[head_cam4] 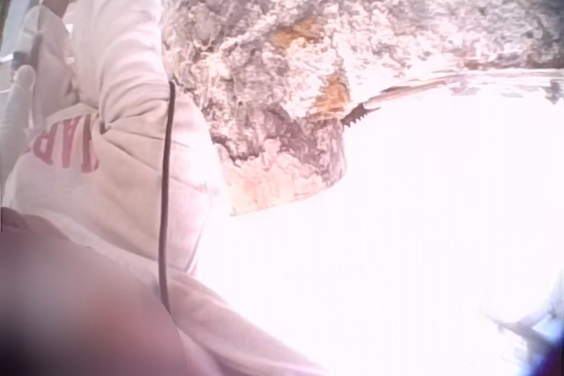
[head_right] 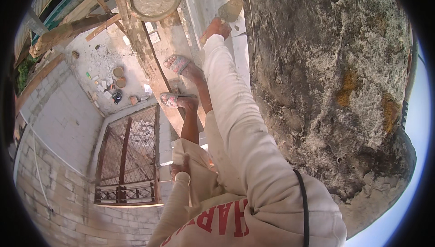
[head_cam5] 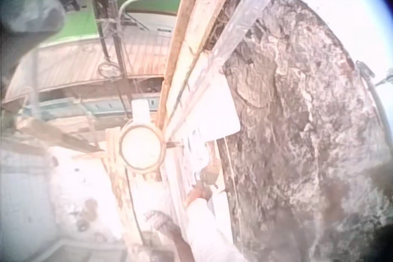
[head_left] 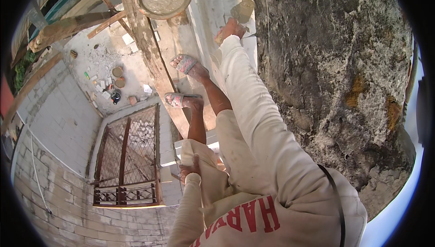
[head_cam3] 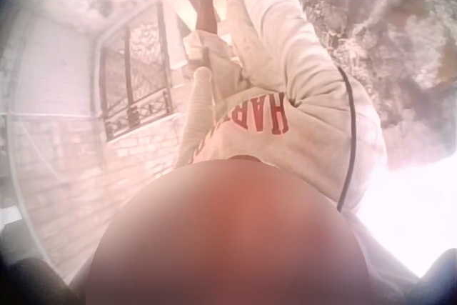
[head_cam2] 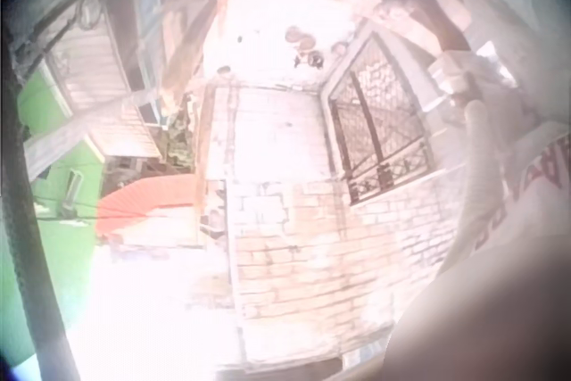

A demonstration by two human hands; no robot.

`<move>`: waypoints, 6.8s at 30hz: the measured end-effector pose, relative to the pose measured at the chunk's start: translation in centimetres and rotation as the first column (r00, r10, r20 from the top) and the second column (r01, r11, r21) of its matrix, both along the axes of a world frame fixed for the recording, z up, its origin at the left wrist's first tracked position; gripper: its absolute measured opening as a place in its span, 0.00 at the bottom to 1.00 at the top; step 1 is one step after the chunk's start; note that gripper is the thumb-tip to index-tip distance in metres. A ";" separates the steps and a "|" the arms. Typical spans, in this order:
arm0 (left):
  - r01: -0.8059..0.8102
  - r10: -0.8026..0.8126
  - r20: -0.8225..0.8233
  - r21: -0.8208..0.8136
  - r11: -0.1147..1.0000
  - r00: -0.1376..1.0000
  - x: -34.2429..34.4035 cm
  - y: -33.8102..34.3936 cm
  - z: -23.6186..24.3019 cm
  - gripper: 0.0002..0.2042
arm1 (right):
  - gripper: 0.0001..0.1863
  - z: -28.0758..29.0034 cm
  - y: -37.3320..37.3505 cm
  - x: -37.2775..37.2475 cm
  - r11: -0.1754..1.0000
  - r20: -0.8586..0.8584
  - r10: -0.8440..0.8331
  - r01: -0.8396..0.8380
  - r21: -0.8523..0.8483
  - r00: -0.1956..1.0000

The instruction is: The person scoops wet plaster from a bucket and applies it to a wall using a trowel. They smooth the surface and continue applying plaster to adjacent areas.

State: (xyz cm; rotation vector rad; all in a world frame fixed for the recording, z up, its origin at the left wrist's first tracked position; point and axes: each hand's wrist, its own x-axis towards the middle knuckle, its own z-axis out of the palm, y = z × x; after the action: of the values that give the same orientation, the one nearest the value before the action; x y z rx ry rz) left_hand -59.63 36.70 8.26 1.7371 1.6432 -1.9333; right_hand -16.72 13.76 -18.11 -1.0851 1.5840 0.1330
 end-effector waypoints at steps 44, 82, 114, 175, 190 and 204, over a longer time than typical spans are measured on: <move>0.005 -0.005 -0.002 0.063 0.998 1.000 2.3 2.7 -4.3 0.45 | 0.18 -4.5 12.1 12.9 -0.690 -0.618 0.632 -0.703 -0.172 -0.469; 0.814 0.022 0.990 0.099 0.573 -0.136 69.1 5.8 -32.3 0.22 | 0.25 -11.2 1.3 -4.7 -0.416 -0.522 0.822 -0.867 -0.274 -0.229; 0.506 -0.008 0.934 -0.186 0.842 0.357 34.3 7.1 -24.8 0.21 | 0.17 10.8 -4.5 -27.7 0.112 -0.318 0.925 -0.948 -0.298 0.209; 0.393 -0.353 0.312 -0.072 0.917 0.882 -6.3 10.1 -5.4 0.26 | 0.26 2.1 -12.7 -21.0 0.103 -0.444 0.775 -0.783 -0.614 0.450; 0.480 -0.436 0.332 -0.060 0.875 0.837 -7.7 9.6 -5.9 0.24 | 0.19 3.8 -4.5 -30.5 0.007 -0.439 0.868 -0.888 -0.459 0.234; 0.354 -0.340 0.314 0.016 0.935 0.886 -8.6 9.6 -5.6 0.24 | 0.19 -10.6 14.2 -19.2 0.171 0.265 0.947 -0.983 0.072 0.184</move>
State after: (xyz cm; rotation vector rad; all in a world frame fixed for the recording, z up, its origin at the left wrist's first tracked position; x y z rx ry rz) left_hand -68.22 46.32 2.68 2.3076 1.2414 -1.6738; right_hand -35.91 27.99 -28.75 -1.7369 0.4072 1.0745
